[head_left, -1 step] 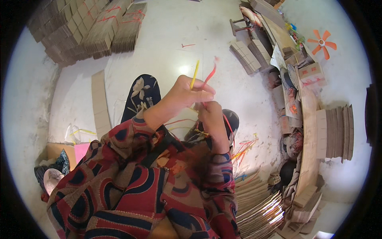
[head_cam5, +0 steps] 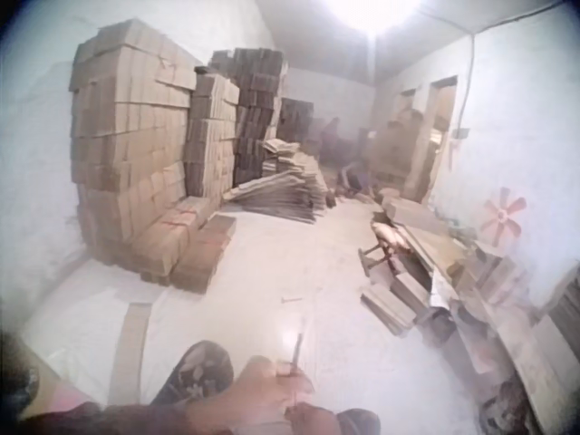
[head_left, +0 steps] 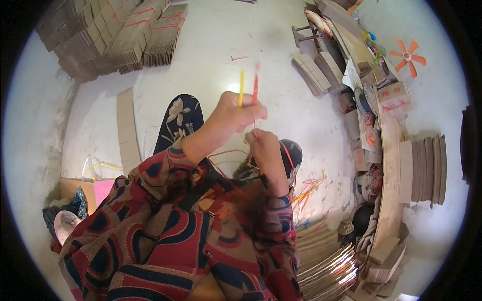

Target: The person gathers stacks of thin paper sheets, aligns them, and ties them into bundles using red and yellow plastic ties. The person then places the finished bundles on the floor.

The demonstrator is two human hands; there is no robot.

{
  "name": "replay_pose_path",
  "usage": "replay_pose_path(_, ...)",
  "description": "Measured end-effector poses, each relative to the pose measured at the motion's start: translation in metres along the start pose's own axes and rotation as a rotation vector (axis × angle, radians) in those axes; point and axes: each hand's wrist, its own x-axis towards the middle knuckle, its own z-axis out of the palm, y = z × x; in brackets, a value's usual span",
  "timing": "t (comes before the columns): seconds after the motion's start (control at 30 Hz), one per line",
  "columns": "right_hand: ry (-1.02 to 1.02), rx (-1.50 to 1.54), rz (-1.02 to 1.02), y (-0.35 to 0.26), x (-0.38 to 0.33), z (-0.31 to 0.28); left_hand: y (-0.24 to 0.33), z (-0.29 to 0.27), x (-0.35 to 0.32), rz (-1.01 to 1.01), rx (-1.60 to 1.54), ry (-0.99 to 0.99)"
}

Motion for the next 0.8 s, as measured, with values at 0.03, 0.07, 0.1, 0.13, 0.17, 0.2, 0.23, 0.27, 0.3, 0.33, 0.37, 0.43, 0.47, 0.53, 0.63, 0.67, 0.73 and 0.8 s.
replay_pose_path(0.03, -0.028, -0.081, 0.012, -0.001, -0.002, 0.000, 0.003, -0.005, 0.002, 0.010, -0.061, 0.028)
replay_pose_path(0.07, -0.028, -0.054, 0.003, 0.001, -0.004, 0.001, 0.006, -0.009, 0.004, 0.021, -0.122, 0.056)
replay_pose_path(0.1, -0.028, -0.027, -0.006, 0.005, -0.006, 0.001, 0.009, -0.011, 0.005, 0.023, -0.170, 0.058)
replay_pose_path(0.13, -0.024, -0.005, -0.014, 0.006, -0.007, 0.000, 0.013, -0.012, 0.006, 0.028, -0.220, 0.055)
replay_pose_path(0.17, -0.020, 0.011, -0.009, 0.005, -0.008, -0.001, 0.016, -0.013, 0.007, 0.032, -0.271, 0.051)
replay_pose_path(0.2, -0.024, 0.023, 0.004, 0.003, -0.008, 0.000, 0.017, -0.015, 0.007, 0.039, -0.282, 0.063)
replay_pose_path(0.23, -0.027, 0.034, 0.018, 0.000, -0.007, 0.001, 0.017, -0.016, 0.006, 0.045, -0.294, 0.073)
replay_pose_path(0.27, -0.028, 0.044, 0.034, -0.002, -0.007, 0.001, 0.018, -0.017, 0.007, 0.050, -0.308, 0.080)
replay_pose_path(0.3, -0.030, 0.036, 0.040, 0.000, -0.007, 0.000, 0.017, -0.016, 0.008, 0.070, -0.333, 0.078)
replay_pose_path(0.33, -0.030, 0.027, 0.049, 0.003, -0.007, -0.002, 0.016, -0.015, 0.009, 0.088, -0.361, 0.073)
replay_pose_path(0.37, -0.028, 0.018, 0.059, 0.007, -0.007, -0.004, 0.014, -0.013, 0.012, 0.106, -0.389, 0.065)
replay_pose_path(0.43, -0.053, 0.077, 0.064, 0.006, -0.004, 0.000, 0.025, -0.019, 0.007, 0.117, -0.407, 0.079)
replay_pose_path(0.47, -0.065, 0.107, 0.065, 0.003, -0.004, 0.002, 0.031, -0.023, 0.003, 0.124, -0.414, 0.085)
replay_pose_path(0.53, -0.095, 0.214, 0.127, -0.004, -0.006, 0.002, 0.036, -0.029, -0.005, 0.110, -0.463, 0.120)
replay_pose_path(0.63, -0.033, 0.027, -0.037, 0.001, -0.004, -0.005, 0.049, -0.054, -0.009, 0.176, -0.509, 0.296)
replay_pose_path(0.67, 0.086, -0.134, 0.006, 0.018, -0.011, -0.025, 0.028, -0.058, 0.004, 0.172, -0.592, 0.324)
replay_pose_path(0.73, 0.232, -0.333, -0.012, 0.028, -0.014, -0.043, 0.033, -0.109, 0.000, 0.286, -0.466, 0.452)
replay_pose_path(0.8, 0.284, -0.262, 0.008, 0.042, -0.015, -0.068, 0.050, -0.166, -0.014, 0.393, -0.401, 0.610)
